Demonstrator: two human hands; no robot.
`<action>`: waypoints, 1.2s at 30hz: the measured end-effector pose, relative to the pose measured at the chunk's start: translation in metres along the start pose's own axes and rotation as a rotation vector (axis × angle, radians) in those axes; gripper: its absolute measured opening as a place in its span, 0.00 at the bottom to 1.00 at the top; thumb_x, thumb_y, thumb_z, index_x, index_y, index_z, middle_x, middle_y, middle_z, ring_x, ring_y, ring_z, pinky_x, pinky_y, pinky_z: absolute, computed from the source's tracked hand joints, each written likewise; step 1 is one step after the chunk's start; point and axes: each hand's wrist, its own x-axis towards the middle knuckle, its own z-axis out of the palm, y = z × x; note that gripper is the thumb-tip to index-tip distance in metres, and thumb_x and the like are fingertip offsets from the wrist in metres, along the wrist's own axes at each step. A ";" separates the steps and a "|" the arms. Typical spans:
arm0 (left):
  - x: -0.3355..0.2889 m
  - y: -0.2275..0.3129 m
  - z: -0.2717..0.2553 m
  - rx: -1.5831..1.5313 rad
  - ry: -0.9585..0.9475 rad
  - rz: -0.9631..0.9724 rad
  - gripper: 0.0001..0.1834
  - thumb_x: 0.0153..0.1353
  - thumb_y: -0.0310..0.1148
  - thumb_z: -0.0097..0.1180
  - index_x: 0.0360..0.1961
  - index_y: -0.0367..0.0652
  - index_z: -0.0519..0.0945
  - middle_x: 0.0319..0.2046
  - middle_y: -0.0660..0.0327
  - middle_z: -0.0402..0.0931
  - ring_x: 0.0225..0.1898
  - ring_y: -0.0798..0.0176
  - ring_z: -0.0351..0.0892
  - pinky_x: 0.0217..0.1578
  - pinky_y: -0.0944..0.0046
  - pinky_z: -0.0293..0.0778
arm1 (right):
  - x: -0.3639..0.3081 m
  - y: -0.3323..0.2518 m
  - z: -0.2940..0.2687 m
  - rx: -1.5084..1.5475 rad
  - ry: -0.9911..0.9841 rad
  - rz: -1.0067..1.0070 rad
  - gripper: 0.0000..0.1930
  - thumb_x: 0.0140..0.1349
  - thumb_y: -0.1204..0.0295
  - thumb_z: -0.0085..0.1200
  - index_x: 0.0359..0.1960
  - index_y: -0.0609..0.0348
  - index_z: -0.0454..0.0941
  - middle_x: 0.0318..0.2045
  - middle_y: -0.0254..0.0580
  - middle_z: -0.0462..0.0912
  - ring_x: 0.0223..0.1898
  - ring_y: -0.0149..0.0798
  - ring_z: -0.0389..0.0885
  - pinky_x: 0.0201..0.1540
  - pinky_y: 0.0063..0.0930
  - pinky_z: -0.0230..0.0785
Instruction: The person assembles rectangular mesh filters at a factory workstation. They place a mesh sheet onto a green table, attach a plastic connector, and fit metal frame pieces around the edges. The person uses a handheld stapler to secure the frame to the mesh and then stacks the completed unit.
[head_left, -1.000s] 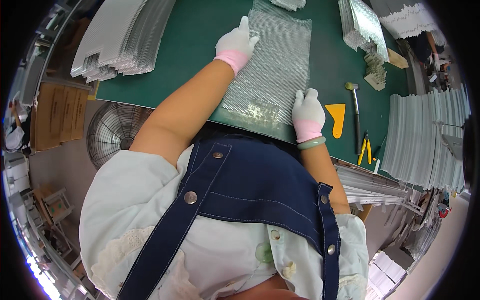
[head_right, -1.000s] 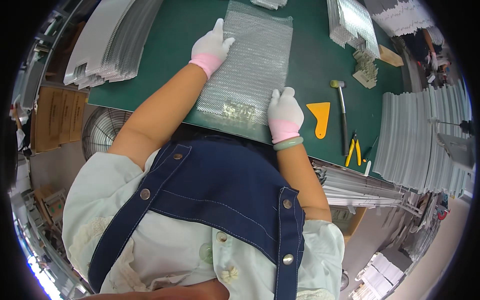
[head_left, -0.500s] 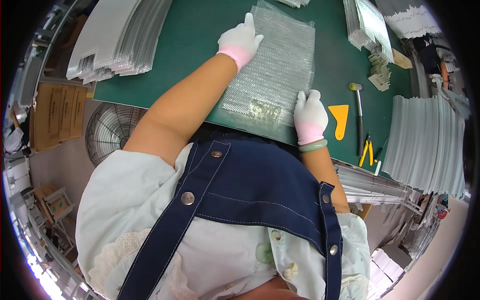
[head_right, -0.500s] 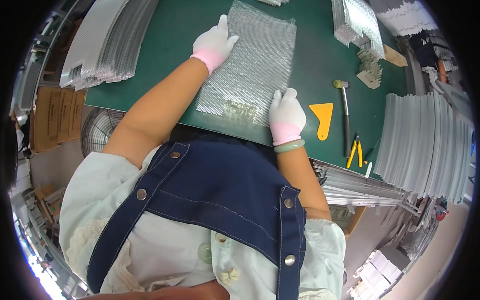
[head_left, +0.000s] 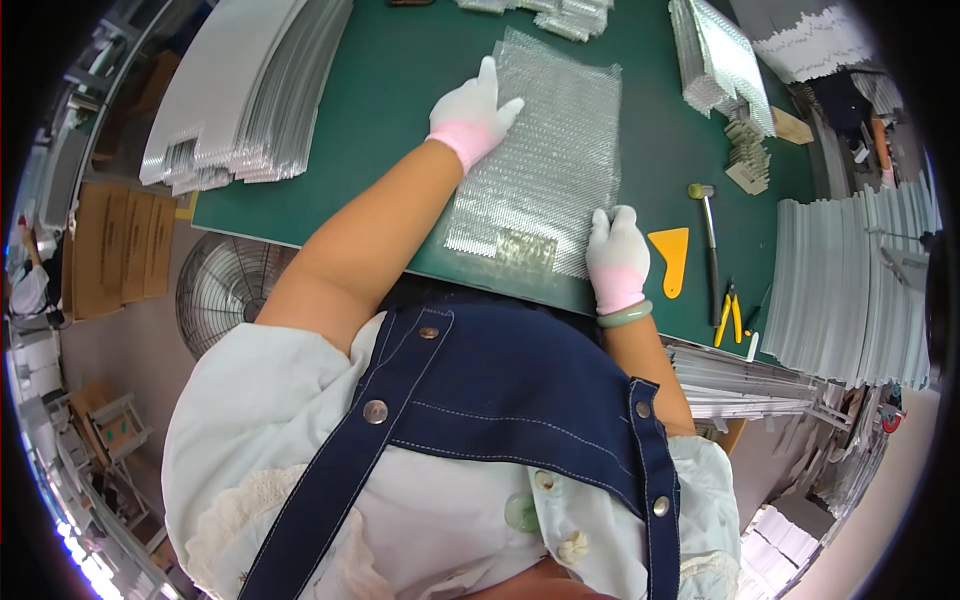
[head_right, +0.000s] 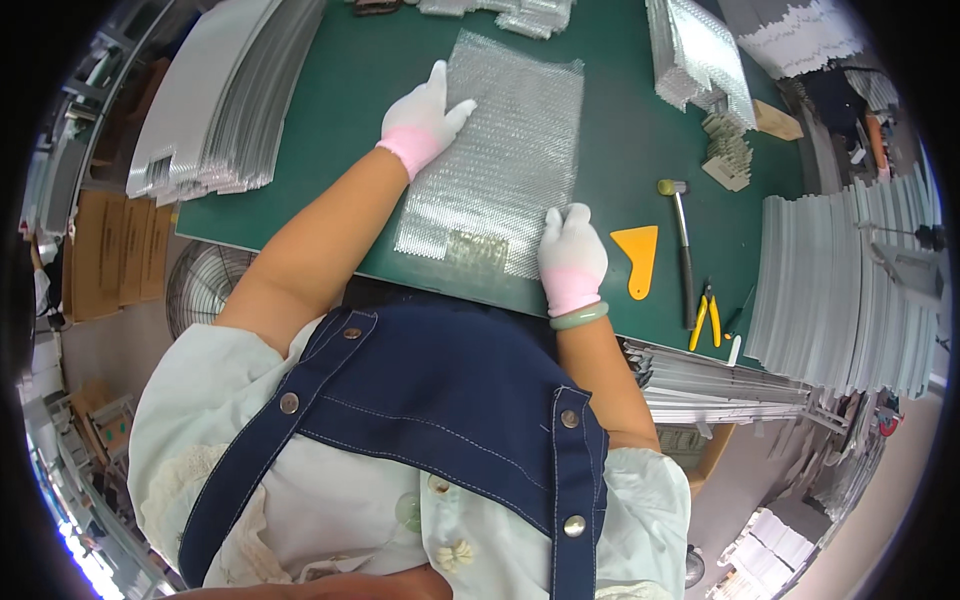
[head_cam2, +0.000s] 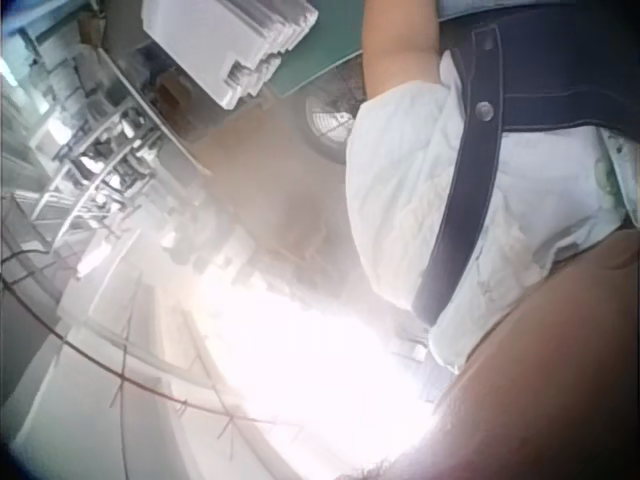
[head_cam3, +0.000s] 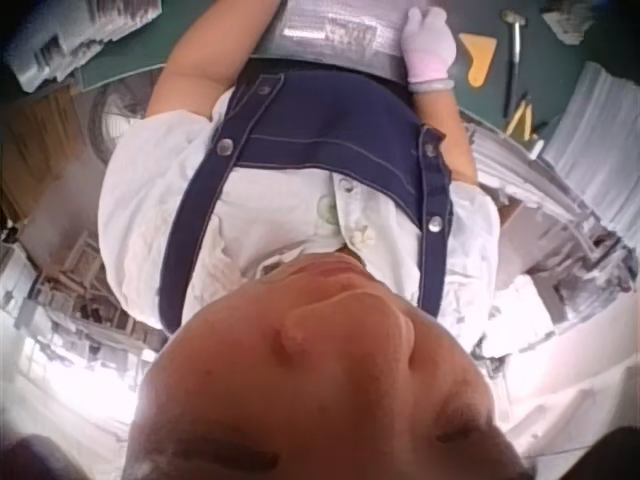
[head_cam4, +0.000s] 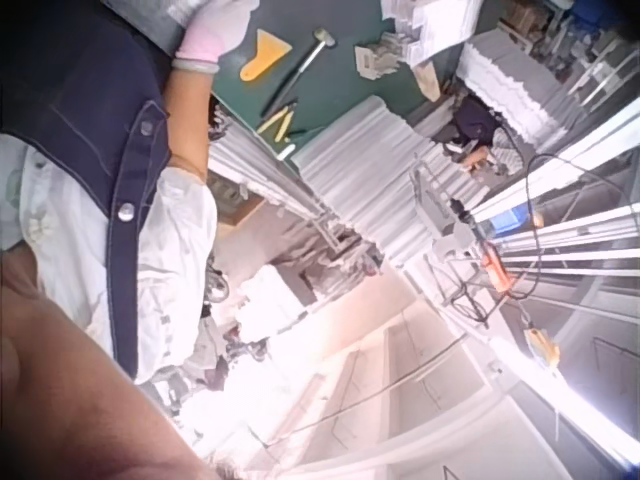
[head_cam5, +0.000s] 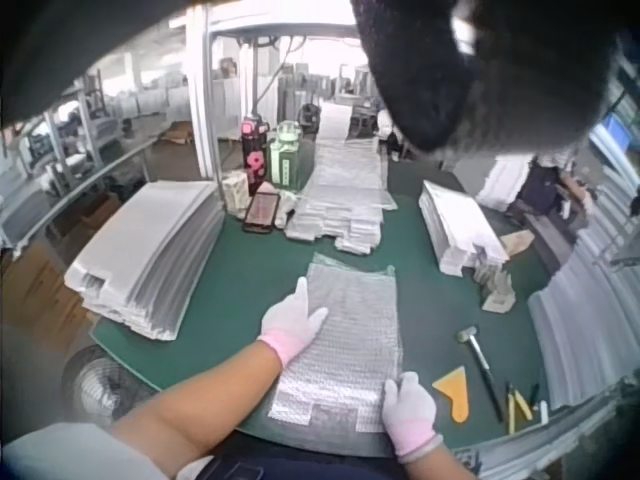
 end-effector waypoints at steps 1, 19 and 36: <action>0.002 -0.001 0.001 -0.008 0.005 0.004 0.40 0.64 0.53 0.55 0.66 0.34 0.60 0.41 0.47 0.82 0.43 0.45 0.84 0.41 0.47 0.80 | 0.000 0.000 -0.001 0.018 0.006 -0.002 0.15 0.71 0.58 0.48 0.41 0.58 0.71 0.26 0.53 0.83 0.29 0.58 0.83 0.32 0.49 0.75; 0.007 -0.005 0.026 0.256 0.004 0.245 0.24 0.71 0.39 0.44 0.67 0.55 0.69 0.69 0.59 0.63 0.71 0.52 0.57 0.69 0.36 0.51 | 0.054 0.012 -0.060 -0.003 -0.110 -0.035 0.34 0.58 0.48 0.63 0.54 0.67 0.76 0.50 0.60 0.81 0.53 0.56 0.79 0.56 0.44 0.72; 0.012 -0.001 0.011 0.278 -0.105 0.173 0.32 0.68 0.47 0.47 0.70 0.46 0.64 0.72 0.49 0.56 0.74 0.45 0.50 0.70 0.35 0.45 | 0.103 -0.023 0.025 -0.295 -0.054 -0.210 0.48 0.63 0.36 0.48 0.72 0.65 0.57 0.72 0.60 0.58 0.75 0.56 0.51 0.75 0.53 0.40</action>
